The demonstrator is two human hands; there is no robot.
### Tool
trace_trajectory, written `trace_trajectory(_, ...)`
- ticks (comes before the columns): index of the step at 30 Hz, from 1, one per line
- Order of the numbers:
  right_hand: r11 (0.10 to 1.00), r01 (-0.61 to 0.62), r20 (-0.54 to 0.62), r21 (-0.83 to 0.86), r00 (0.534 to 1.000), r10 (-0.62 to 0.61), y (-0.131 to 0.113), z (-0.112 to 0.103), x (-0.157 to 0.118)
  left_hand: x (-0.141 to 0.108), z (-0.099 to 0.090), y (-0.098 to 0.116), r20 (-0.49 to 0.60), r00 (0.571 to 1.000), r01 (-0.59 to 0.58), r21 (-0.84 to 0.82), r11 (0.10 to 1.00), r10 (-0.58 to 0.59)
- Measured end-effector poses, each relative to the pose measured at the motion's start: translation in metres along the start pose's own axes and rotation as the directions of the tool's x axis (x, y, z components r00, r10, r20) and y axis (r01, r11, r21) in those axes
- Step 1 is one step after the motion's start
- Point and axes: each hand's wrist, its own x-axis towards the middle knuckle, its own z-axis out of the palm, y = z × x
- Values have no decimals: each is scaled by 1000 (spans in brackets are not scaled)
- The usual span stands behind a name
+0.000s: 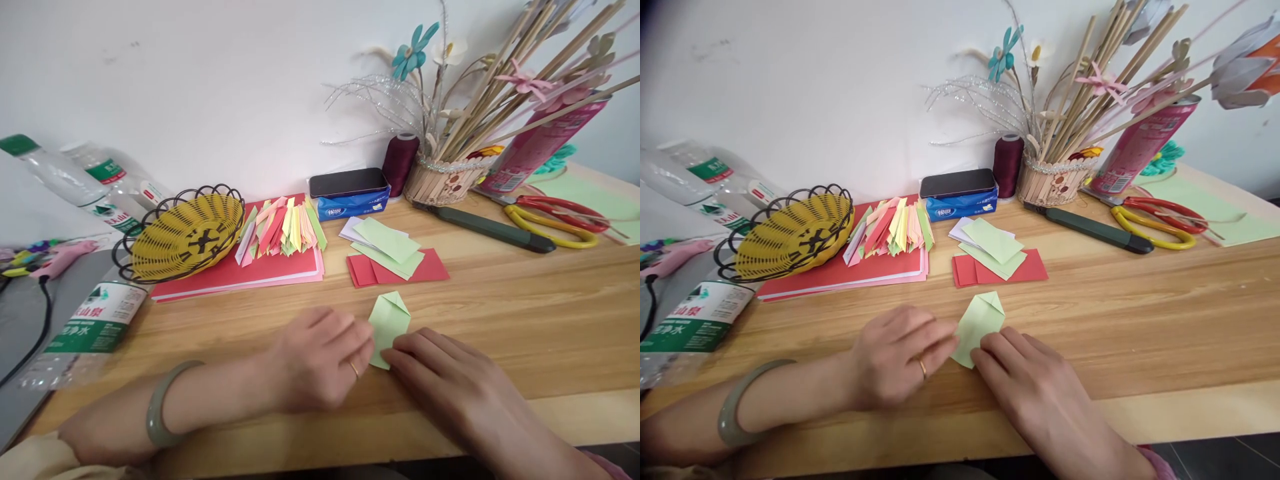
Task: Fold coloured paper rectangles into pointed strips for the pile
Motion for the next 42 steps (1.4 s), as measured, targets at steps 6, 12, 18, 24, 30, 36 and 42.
trace_trajectory(6,993,-86,-29,82,996,88,5,4,6,-10,-1,20,168,983,-79,24,997,74)
trace_trajectory(12,962,-161,45,219,987,155,8,0,9,-13,-5,31,209,975,-92,97,991,70)
trace_trajectory(18,934,-279,47,226,960,275,5,4,15,-14,-6,36,180,983,-47,122,991,25)
trace_trajectory(24,933,-307,42,187,952,304,2,7,18,-14,-3,37,144,989,-32,108,994,16)
trace_trajectory(30,951,-286,32,121,958,284,3,6,21,-14,-3,35,122,992,-27,115,993,13)
trace_trajectory(36,961,-266,23,76,964,265,3,4,24,-14,-2,33,179,984,-13,111,994,-7)
trace_trajectory(42,954,-292,41,63,956,290,2,2,27,-18,4,36,236,971,13,106,994,-38)
